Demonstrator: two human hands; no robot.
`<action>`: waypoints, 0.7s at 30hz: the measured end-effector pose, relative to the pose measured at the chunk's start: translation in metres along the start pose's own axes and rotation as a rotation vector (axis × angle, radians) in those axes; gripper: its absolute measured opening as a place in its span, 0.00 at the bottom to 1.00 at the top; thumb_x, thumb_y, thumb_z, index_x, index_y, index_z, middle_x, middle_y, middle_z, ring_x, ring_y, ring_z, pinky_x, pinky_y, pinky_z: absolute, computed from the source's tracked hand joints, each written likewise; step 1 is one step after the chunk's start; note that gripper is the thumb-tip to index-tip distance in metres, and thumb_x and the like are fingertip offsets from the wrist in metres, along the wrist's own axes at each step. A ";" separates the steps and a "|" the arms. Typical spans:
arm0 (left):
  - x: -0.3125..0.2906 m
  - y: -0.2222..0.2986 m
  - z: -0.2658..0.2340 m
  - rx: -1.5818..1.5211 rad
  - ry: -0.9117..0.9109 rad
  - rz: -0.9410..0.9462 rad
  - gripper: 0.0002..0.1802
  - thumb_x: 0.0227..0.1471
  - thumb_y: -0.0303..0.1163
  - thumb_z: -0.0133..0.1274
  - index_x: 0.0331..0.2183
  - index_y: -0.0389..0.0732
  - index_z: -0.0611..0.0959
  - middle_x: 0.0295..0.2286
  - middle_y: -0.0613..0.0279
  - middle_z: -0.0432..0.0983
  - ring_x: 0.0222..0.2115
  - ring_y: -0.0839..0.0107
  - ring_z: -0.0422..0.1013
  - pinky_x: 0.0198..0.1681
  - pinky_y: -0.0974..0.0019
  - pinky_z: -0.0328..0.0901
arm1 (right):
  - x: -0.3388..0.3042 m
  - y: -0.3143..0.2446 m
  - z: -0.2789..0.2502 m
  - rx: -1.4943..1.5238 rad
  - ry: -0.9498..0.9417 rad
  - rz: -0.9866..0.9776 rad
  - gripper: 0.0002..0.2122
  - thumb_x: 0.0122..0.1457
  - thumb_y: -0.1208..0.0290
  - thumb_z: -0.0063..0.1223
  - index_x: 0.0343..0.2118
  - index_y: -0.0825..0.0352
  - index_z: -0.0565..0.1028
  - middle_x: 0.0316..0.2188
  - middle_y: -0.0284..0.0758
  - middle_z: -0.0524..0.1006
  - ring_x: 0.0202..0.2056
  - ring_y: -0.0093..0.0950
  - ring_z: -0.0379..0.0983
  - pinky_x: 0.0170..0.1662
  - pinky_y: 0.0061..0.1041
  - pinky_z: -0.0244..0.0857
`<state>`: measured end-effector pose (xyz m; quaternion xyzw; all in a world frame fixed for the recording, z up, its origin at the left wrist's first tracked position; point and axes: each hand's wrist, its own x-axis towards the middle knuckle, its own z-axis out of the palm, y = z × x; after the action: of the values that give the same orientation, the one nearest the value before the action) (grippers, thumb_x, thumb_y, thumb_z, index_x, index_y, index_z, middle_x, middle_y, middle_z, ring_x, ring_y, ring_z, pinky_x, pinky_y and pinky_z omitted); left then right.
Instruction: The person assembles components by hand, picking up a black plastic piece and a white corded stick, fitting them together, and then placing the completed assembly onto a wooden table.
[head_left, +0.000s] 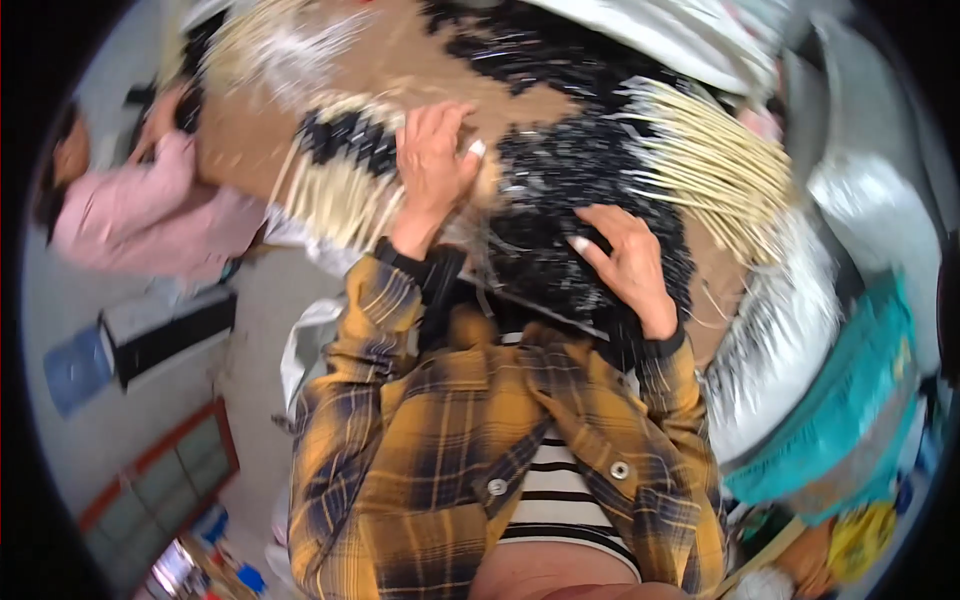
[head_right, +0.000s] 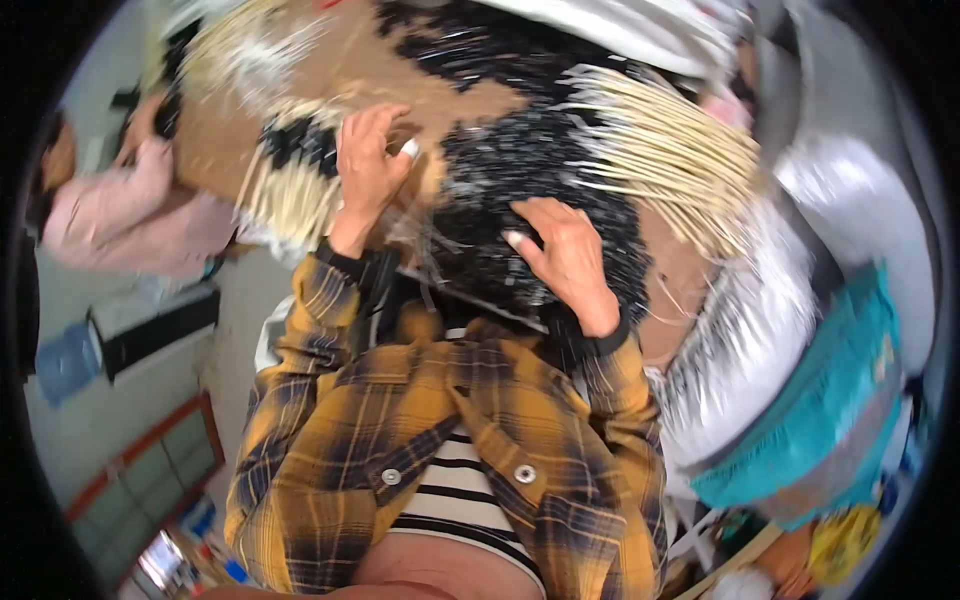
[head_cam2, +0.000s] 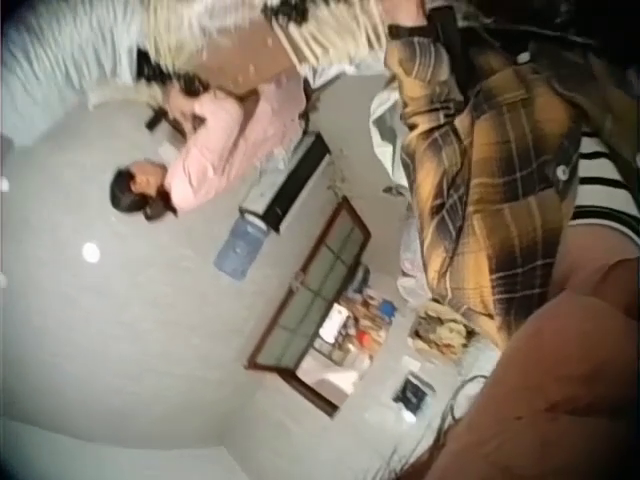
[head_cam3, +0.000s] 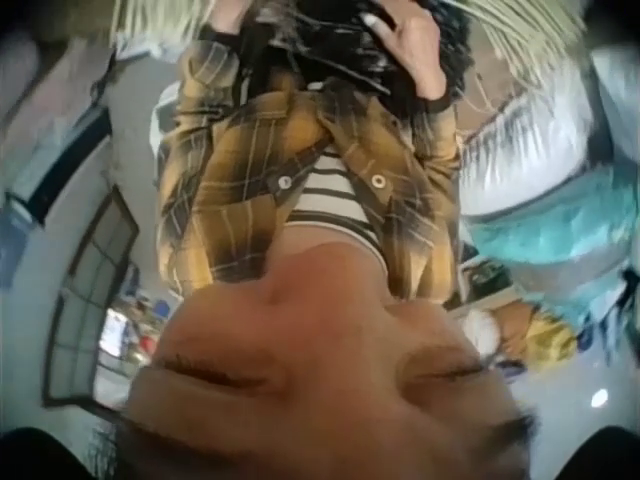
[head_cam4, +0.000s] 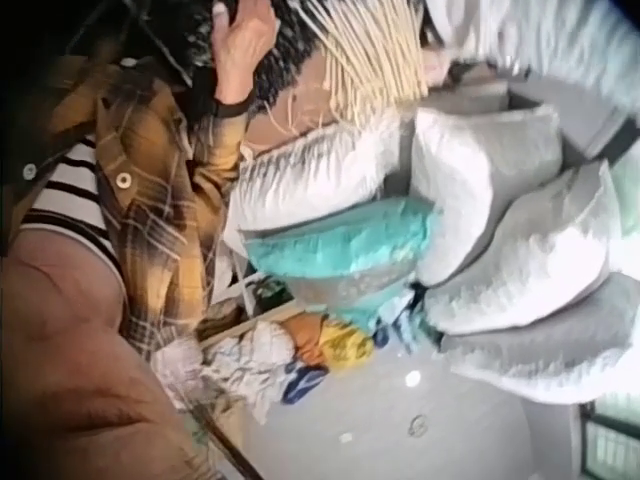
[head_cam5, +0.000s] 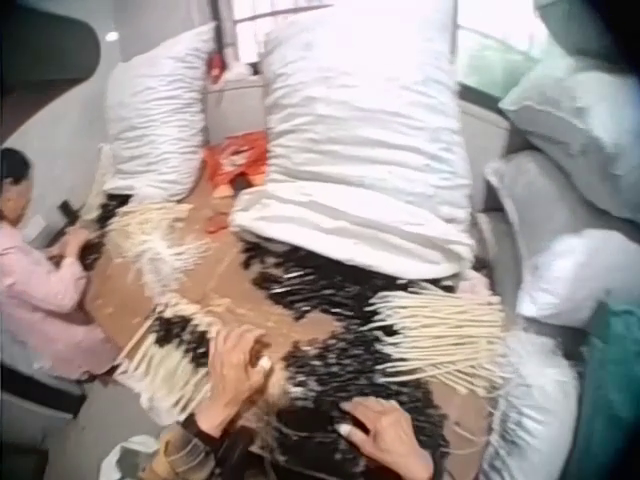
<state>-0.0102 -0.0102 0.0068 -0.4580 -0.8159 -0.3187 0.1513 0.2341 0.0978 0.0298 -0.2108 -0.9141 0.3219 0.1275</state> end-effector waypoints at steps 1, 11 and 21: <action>0.006 0.004 0.008 -0.140 -0.089 0.058 0.22 0.34 0.27 0.57 0.39 0.43 0.79 0.39 0.61 0.74 0.42 0.58 0.67 0.46 0.57 0.60 | 0.003 0.012 -0.005 0.012 0.050 -0.014 0.14 0.51 0.69 0.59 0.41 0.68 0.77 0.38 0.42 0.78 0.41 0.42 0.73 0.45 0.32 0.67; 0.041 0.131 0.073 -0.492 -0.342 0.603 0.33 0.32 0.24 0.58 0.47 0.39 0.75 0.48 0.53 0.70 0.50 0.57 0.65 0.54 0.56 0.59 | 0.047 0.151 -0.136 -0.126 0.606 0.334 0.13 0.54 0.70 0.53 0.42 0.67 0.77 0.31 0.36 0.80 0.29 0.25 0.76 0.36 0.23 0.68; 0.056 0.185 0.124 -0.332 -0.654 0.754 0.59 0.28 0.32 0.68 0.62 0.45 0.55 0.62 0.53 0.48 0.64 0.57 0.43 0.64 0.49 0.40 | 0.090 0.211 -0.144 -0.590 -0.034 0.570 0.24 0.59 0.48 0.32 0.37 0.61 0.80 0.35 0.46 0.79 0.41 0.43 0.74 0.49 0.42 0.62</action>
<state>0.1210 0.1775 0.0148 -0.8131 -0.5377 -0.2076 -0.0818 0.2724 0.3653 0.0124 -0.4778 -0.8742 0.0719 -0.0479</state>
